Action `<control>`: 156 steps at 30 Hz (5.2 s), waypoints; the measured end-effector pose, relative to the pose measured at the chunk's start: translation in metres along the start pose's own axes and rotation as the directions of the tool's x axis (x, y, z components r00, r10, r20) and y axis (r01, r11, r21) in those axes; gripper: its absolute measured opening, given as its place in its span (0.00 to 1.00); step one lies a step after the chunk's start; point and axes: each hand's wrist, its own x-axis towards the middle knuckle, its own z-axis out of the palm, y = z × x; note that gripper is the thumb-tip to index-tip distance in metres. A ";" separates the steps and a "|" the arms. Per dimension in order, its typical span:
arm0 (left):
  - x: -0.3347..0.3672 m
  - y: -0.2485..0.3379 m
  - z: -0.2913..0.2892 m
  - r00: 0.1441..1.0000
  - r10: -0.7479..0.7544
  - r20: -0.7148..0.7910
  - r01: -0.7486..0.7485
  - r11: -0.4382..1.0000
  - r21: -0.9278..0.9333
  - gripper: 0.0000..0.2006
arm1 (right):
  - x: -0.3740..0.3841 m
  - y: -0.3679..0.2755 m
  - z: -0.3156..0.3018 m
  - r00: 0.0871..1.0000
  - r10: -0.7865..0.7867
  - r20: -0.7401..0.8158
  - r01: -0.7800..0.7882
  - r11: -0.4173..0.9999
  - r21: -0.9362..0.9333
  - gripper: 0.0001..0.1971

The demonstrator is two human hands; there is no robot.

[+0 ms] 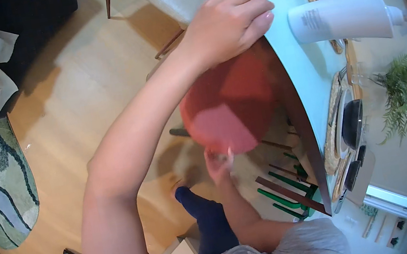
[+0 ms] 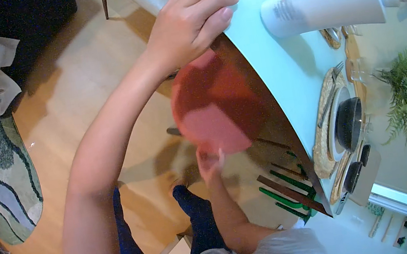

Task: The person moves a red stool to a table, rearranges chairs at a dining table, opens a sliding glass door to a balcony, and relocates a tray and a potted plant by hand.

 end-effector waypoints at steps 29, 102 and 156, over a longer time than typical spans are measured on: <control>-0.400 0.109 -0.089 -0.384 -0.790 0.479 0.822 -0.528 -0.213 0.26 | 0.003 -0.150 -0.001 0.961 0.266 0.081 -0.104 0.613 -0.783 0.32; 0.335 -0.465 -1.564 0.274 -0.794 -0.543 0.718 0.545 -0.433 0.24 | -0.296 1.316 1.101 0.615 0.557 0.558 0.130 0.627 -0.769 0.24; 0.195 -1.188 -2.208 0.018 -0.756 -0.655 0.917 -0.249 0.312 0.35 | -0.053 2.255 1.380 0.580 0.814 0.034 0.083 -0.017 -0.996 0.33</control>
